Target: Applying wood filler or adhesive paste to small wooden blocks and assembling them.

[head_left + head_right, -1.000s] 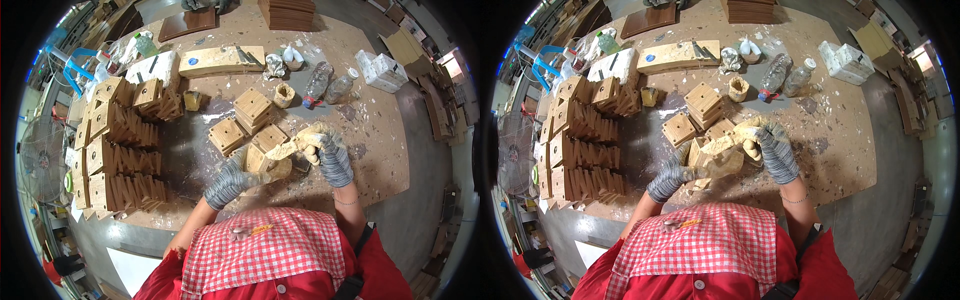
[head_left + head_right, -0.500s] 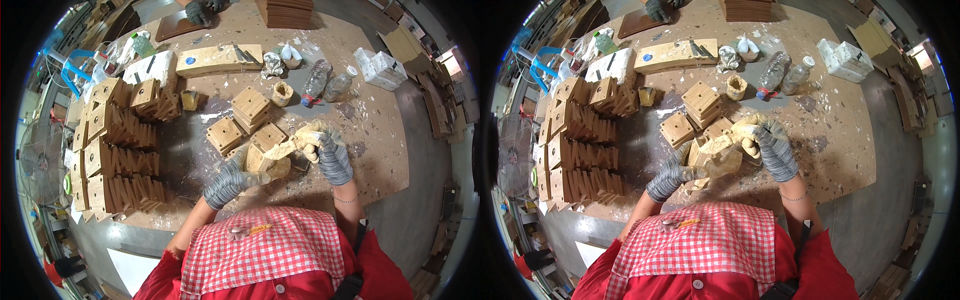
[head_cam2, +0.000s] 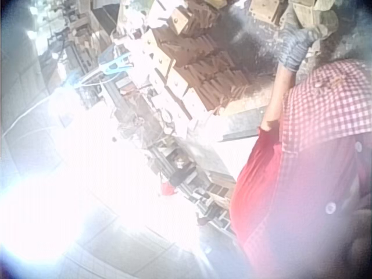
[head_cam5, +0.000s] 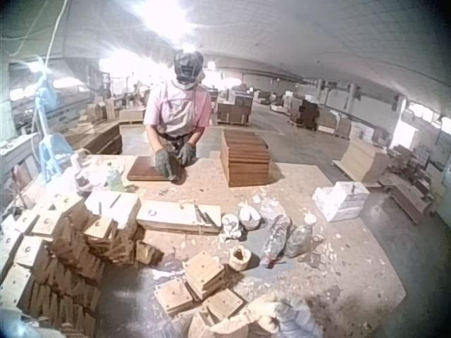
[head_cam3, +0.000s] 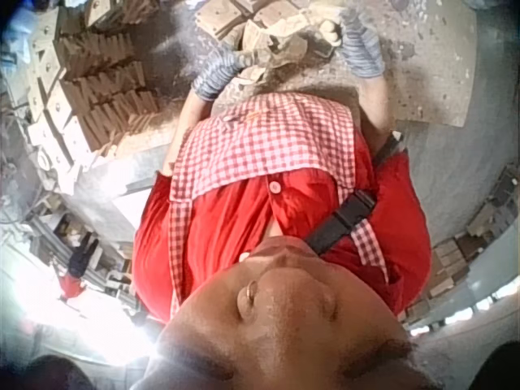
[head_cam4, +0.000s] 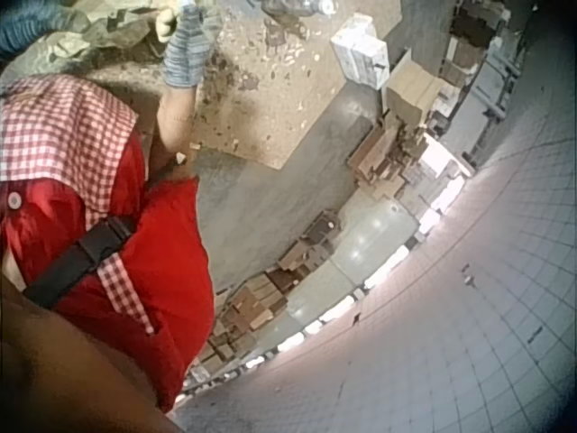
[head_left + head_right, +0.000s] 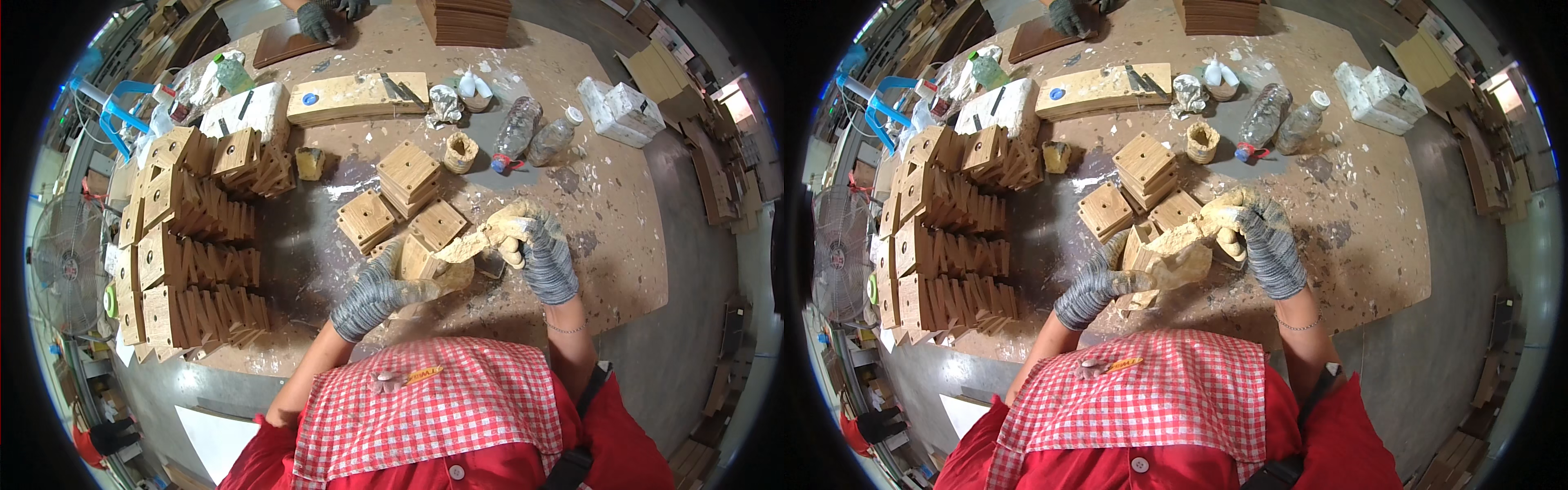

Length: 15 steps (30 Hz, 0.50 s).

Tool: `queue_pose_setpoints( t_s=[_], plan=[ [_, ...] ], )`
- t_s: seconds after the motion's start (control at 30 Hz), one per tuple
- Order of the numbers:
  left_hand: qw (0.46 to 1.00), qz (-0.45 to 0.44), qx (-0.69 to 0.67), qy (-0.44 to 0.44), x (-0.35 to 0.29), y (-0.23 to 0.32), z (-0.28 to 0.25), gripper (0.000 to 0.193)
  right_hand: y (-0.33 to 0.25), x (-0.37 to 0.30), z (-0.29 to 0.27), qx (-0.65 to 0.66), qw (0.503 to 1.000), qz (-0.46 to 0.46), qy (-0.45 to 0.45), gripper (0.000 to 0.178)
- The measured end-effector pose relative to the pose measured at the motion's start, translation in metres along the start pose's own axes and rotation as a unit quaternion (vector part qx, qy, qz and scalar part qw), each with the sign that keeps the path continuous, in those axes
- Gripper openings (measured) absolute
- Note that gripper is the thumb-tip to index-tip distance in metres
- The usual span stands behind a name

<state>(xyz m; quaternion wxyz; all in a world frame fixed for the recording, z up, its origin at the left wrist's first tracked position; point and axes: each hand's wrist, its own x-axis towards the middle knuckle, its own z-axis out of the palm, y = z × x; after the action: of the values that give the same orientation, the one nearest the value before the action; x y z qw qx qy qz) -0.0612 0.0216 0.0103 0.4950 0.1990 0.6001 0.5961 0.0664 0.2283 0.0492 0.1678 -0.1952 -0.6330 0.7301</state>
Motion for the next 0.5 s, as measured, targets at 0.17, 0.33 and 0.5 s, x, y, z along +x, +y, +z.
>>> queue_pose_setpoints(
  t_s=[0.17,0.33,0.5],
  plan=[
    [1.0,-0.003,-0.024,-0.005,-0.002,0.005,0.003,0.103,0.001,0.0,0.0,-0.023,0.999,-0.032,-0.002,0.036],
    [0.999,0.01,-0.03,-0.002,-0.002,0.008,0.004,0.099,0.021,0.014,-0.028,0.003,0.999,-0.027,-0.043,0.039],
    [0.998,0.033,-0.05,-0.015,0.004,-0.012,-0.002,0.098,0.067,0.078,-0.05,0.04,0.994,-0.003,0.099,0.023]
  ],
)
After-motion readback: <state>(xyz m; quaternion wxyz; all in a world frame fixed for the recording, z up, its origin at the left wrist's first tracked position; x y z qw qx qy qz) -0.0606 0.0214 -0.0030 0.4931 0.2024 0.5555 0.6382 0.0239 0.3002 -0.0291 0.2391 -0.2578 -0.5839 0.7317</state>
